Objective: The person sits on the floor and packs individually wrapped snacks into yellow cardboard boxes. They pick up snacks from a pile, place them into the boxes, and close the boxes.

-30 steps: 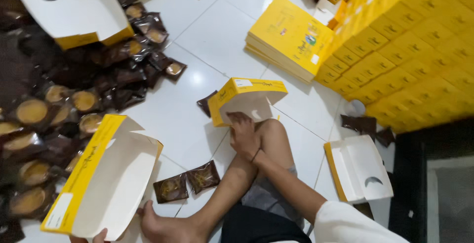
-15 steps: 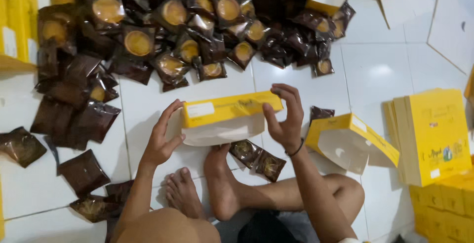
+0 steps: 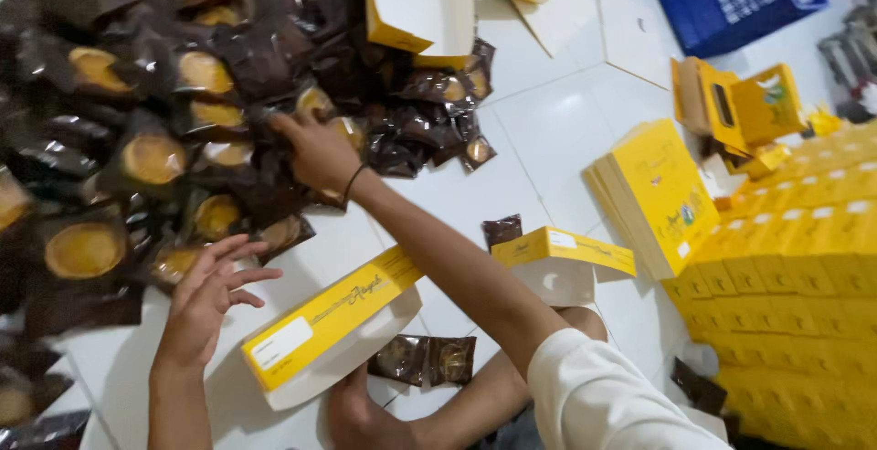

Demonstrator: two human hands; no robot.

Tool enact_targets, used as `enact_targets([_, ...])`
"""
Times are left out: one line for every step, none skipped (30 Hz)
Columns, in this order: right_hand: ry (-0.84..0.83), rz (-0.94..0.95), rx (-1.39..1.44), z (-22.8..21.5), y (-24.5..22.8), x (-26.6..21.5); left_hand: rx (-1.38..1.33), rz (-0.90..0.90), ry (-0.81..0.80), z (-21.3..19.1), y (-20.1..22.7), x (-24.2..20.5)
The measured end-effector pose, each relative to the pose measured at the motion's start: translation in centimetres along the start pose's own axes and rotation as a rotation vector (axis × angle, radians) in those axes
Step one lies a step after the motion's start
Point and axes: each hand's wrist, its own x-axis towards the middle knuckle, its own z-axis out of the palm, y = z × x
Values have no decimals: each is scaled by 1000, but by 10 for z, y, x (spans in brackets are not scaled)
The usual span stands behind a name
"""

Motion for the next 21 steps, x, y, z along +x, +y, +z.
enact_targets([40,77,188,2,-9,-12,-103,-34,74,10,9,6])
enact_targets([80,133,380,7,-23,-22,-207,-67,166,18,17,8])
enact_targets([89,147,366,-8,-32,-33,-210,-68,145,22,16,18])
enact_targets([4,156,510,-17,-49,-47,-320,-60,134,24,16,20])
enact_targets([-81,165,653,-26,-67,-61,-430,-51,125,25,15,21])
enact_targets([-83,167,655,-30,-71,-66,-430,-54,126,23,6,26])
enact_targets([-105,243,760,-34,-76,-71,-433,-62,264,22,-3,30])
enact_targets([-118,316,861,-39,-79,-74,-432,-64,394,20,-10,38])
enact_targets([-111,316,860,-42,-78,-76,-429,-61,389,21,-13,39])
enact_targets([-12,299,844,-44,-78,-78,-428,-77,409,21,-15,38])
enact_targets([87,281,828,-46,-78,-81,-426,-94,429,21,-18,38])
enact_targets([88,281,828,-47,-79,-82,-425,-93,428,10,-35,42])
enact_targets([122,323,893,-47,-80,-84,-469,-55,418,-1,-53,47])
enact_targets([150,360,955,-47,-81,-86,-518,-13,413,-11,-72,50])
enact_targets([144,355,954,-46,-81,-86,-522,-10,418,-7,-71,53])
enact_targets([136,347,1047,-46,-82,-85,-503,-22,469,-4,-69,56])
enact_targets([127,338,1141,-45,-83,-85,-484,-33,521,-1,-67,60])
enact_targets([128,336,1143,-37,-83,-84,-482,-31,522,-1,-71,70])
enact_targets([130,393,1159,-29,-83,-84,-403,-52,585,-2,-75,79])
enact_targets([129,450,1173,-21,-82,-83,-325,-72,649,-2,-80,90])
enact_targets([128,447,1173,-14,-78,-84,-326,-69,651,0,-72,87])
